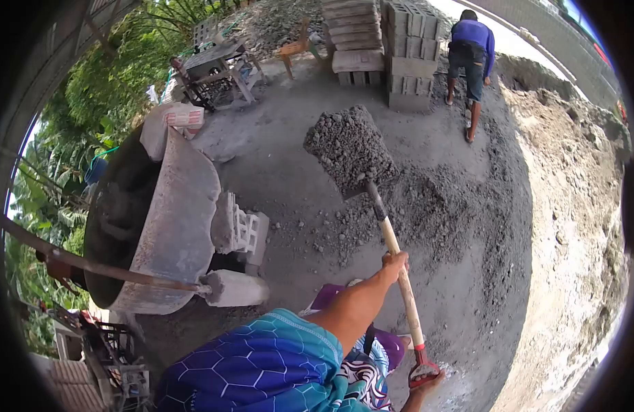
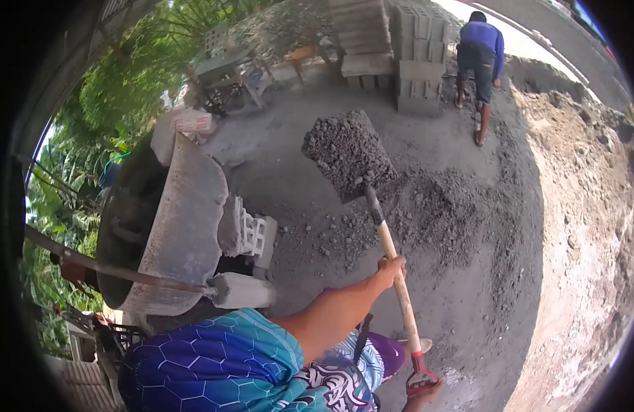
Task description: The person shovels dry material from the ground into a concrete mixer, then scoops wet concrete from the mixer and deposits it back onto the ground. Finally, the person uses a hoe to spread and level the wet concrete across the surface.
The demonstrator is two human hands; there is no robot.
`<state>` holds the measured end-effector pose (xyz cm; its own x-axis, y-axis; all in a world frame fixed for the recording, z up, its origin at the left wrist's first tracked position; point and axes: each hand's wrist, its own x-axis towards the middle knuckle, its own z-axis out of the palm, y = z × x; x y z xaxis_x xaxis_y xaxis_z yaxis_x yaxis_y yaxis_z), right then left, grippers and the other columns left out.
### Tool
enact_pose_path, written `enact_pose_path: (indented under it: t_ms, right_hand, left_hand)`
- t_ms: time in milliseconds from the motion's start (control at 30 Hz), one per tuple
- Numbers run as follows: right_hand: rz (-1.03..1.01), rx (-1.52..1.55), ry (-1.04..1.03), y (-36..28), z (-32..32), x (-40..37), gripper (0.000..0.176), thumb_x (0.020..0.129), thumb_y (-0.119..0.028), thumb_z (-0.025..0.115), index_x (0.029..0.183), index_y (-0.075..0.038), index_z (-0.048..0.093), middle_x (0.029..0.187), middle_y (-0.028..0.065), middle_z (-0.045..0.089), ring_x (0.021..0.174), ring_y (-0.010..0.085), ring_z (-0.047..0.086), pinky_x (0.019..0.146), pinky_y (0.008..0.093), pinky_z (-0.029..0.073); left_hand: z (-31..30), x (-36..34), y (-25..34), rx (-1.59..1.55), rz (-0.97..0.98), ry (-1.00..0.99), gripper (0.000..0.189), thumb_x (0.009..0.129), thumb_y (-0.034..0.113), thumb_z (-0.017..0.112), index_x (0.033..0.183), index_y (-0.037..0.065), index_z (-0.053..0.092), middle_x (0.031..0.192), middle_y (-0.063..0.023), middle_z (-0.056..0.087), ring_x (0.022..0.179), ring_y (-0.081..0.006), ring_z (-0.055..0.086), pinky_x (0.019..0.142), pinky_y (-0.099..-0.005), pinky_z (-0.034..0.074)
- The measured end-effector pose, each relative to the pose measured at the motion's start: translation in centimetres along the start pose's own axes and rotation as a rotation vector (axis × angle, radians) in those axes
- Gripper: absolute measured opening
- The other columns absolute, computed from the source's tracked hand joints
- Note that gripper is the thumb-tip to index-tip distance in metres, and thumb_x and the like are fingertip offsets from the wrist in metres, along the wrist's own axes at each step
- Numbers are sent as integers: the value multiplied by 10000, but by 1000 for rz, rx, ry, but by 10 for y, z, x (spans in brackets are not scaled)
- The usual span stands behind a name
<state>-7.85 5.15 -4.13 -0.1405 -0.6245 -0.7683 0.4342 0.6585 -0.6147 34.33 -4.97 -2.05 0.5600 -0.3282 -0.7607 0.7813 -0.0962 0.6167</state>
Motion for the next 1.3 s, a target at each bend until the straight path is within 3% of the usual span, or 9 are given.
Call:
enact_pose_path:
  t_ms: [233,333,533,733,933,1000,1100,1200,1300]
  right_hand:
    - [-313,-135,-711,20,355,-117,436,958,-458,513,751,-75,489,530,21,471,400,141,469,353,284,382]
    - [-816,-468,-1121,46,434,-242,504,973,-491,484,758,-36,519,603,35,549,536,125,519,501,278,408]
    - [-1312,-568,-1738,92,431,-408,484,804,-482,715,697,-71,482,587,49,482,529,156,476,507,301,364]
    - [-1564,-488,-1992,72,360,-358,472,837,-520,648,723,-97,474,621,42,490,529,168,472,509,310,368]
    - [-652,-683,-1447,52,244,-329,588,886,-622,500,743,-51,488,638,47,491,533,208,501,627,337,439]
    - [76,-585,-1182,35,204,-346,647,870,-707,454,739,-73,468,660,58,481,601,199,459,573,350,417]
    - [313,-513,-1072,29,141,-382,738,832,-787,421,758,-56,479,674,99,518,617,230,516,585,381,458]
    - [373,-454,-1864,53,87,-326,818,832,-788,405,891,16,541,812,203,611,782,341,636,692,457,521]
    - [538,-415,-1954,82,30,-254,778,866,-713,436,983,49,539,846,217,611,788,356,632,713,487,527]
  left_hand:
    - [-206,-44,375,-567,484,-54,177,780,114,671,777,88,496,635,-31,489,512,-179,509,481,-368,476]
    - [-326,-104,454,-766,685,-28,214,798,159,678,743,135,473,633,9,467,528,-136,464,505,-293,425]
    - [-505,-184,404,-1065,810,-137,295,812,189,662,630,171,430,538,41,407,467,-116,418,492,-267,412]
    - [-476,-231,266,-1241,841,-148,235,813,204,658,724,170,444,614,44,432,496,-99,432,502,-259,414]
    - [-424,-300,225,-875,768,126,222,847,152,656,954,120,464,738,-5,497,596,-136,533,553,-304,493]
    - [-408,-309,201,-681,672,86,251,855,116,633,999,85,430,797,-51,512,642,-184,583,603,-364,557]
    - [-386,-293,156,-557,530,-80,286,850,103,628,1019,72,399,811,-82,515,671,-214,605,610,-399,584]
    - [-339,-294,106,-405,460,24,305,826,87,617,1039,39,404,828,-89,530,619,-214,597,542,-373,570]
    - [-305,-281,58,-278,432,115,251,795,62,602,973,-23,447,797,-90,543,577,-210,579,505,-355,531]
